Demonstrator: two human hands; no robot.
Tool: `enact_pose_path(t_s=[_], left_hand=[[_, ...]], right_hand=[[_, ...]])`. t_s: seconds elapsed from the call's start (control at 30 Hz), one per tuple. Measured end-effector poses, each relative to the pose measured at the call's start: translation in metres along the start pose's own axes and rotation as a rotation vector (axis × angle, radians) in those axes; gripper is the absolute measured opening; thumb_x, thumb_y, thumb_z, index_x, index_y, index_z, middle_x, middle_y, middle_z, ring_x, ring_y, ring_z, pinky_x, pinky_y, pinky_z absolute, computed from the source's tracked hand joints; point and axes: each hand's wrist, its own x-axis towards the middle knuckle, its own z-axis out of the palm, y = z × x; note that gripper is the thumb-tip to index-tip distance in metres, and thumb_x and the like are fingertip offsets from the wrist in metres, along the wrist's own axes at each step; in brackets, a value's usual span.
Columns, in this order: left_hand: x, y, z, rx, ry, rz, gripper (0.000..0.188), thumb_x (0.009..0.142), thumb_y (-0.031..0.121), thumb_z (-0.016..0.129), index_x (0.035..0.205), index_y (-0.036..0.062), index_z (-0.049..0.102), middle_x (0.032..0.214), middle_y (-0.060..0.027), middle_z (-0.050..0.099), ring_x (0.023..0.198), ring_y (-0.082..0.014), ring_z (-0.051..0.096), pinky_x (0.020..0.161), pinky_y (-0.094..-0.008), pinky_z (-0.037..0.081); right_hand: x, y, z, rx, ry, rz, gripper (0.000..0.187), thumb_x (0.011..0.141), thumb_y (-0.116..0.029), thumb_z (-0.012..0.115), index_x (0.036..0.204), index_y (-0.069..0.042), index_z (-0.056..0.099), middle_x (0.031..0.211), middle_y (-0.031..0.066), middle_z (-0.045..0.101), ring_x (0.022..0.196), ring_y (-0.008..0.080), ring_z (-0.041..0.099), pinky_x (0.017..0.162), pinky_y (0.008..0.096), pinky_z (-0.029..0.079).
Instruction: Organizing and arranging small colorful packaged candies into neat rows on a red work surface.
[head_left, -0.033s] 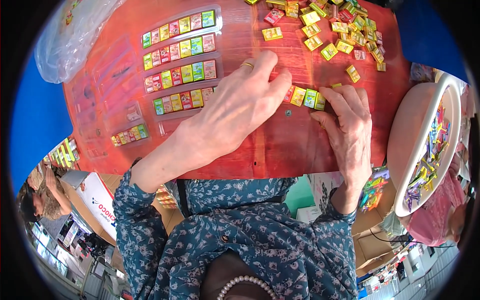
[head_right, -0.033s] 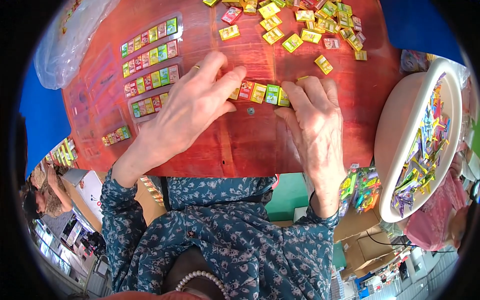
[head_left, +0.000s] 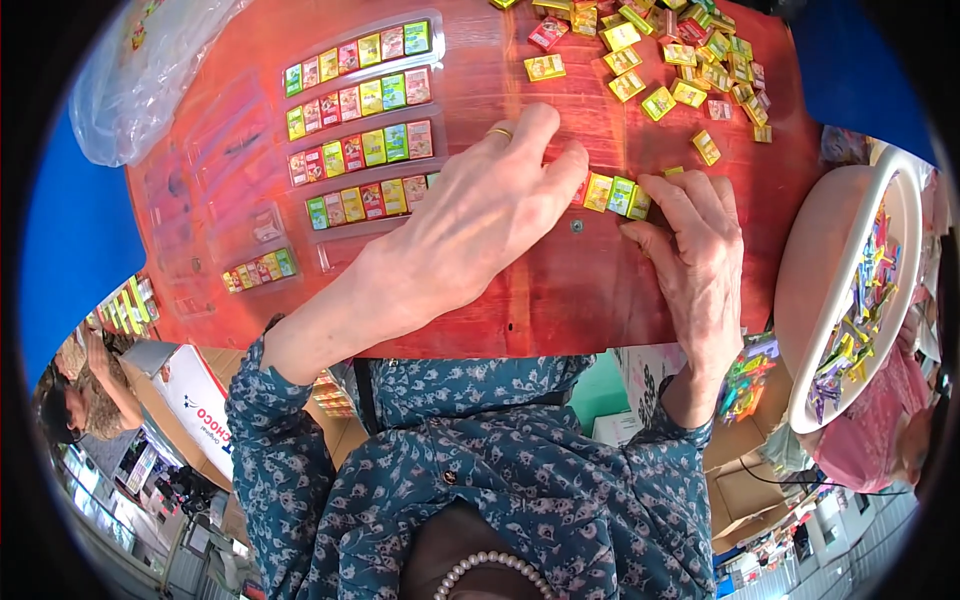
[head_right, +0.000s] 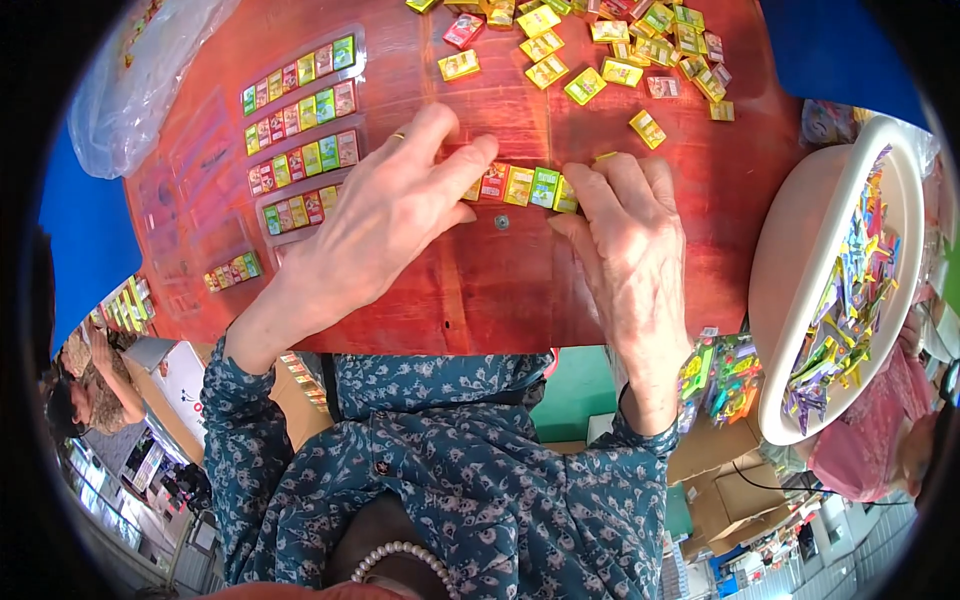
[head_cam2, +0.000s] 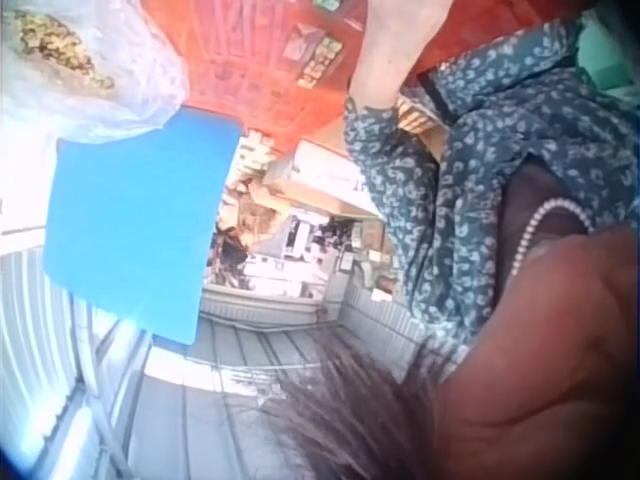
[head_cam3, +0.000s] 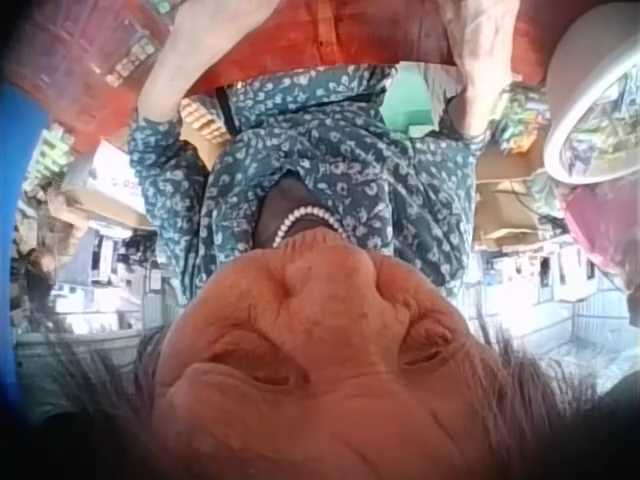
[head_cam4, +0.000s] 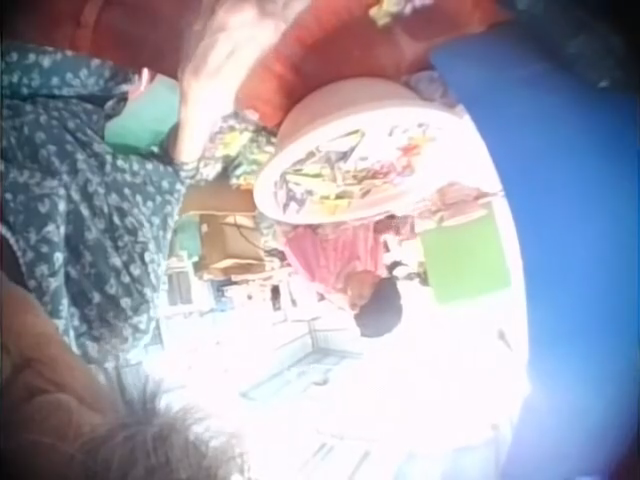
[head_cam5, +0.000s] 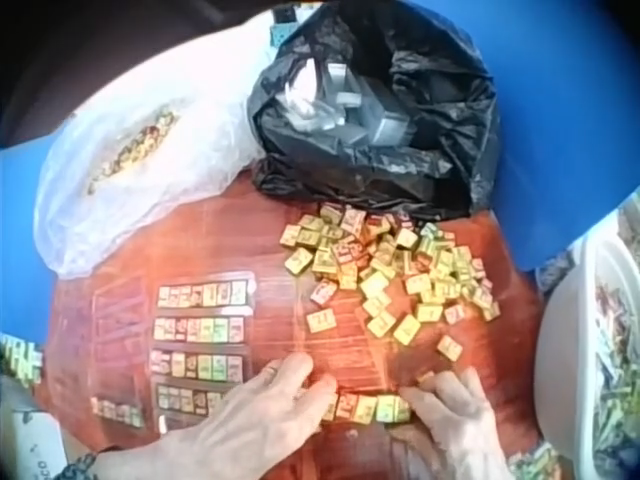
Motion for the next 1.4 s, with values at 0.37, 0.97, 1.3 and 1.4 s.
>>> enact_pose_path(t_s=[0.37,0.97,1.3,1.4], left_hand=[[0.002,0.001,0.005,0.019,-0.036,-0.019,0.046,0.075,0.001,0.077,0.117,-0.0044,0.062,0.098,-0.0163,0.050,0.088,-0.0331,0.063,0.072,-0.0435,0.053],[0.003,-0.008,0.002,-0.023,-0.029,0.001,0.044,0.072,0.000,0.079,0.113,-0.0024,0.063,0.101,-0.0146,0.053,0.090,-0.0331,0.065,0.075,-0.0422,0.054],[0.006,-0.008,0.002,-0.053,-0.040,-0.012,0.046,0.071,0.003,0.081,0.114,-0.0010,0.064,0.099,-0.0135,0.054,0.086,-0.0320,0.065,0.072,-0.0422,0.053],[0.009,-0.005,0.001,-0.043,-0.060,-0.022,0.046,0.071,0.005,0.082,0.113,-0.0006,0.065,0.098,-0.0129,0.053,0.086,-0.0306,0.065,0.071,-0.0417,0.054]], right_hand=[[-0.001,-0.005,0.003,0.086,-0.007,0.112,0.041,0.070,-0.001,0.077,0.108,-0.002,0.064,0.096,0.0130,0.057,0.085,0.0356,0.062,0.068,0.0443,0.053],[-0.006,-0.002,-0.002,0.129,-0.007,0.214,0.037,0.075,0.000,0.076,0.109,0.002,0.062,0.098,0.0189,0.061,0.081,0.0390,0.064,0.066,0.0427,0.051],[-0.008,-0.008,-0.005,0.188,0.016,0.308,0.032,0.077,-0.001,0.075,0.107,0.002,0.063,0.094,0.0179,0.063,0.078,0.0360,0.065,0.065,0.0401,0.051],[-0.008,-0.004,-0.004,0.223,0.005,0.260,0.032,0.077,0.002,0.073,0.107,0.001,0.063,0.093,0.0175,0.062,0.079,0.0361,0.064,0.066,0.0401,0.051]])
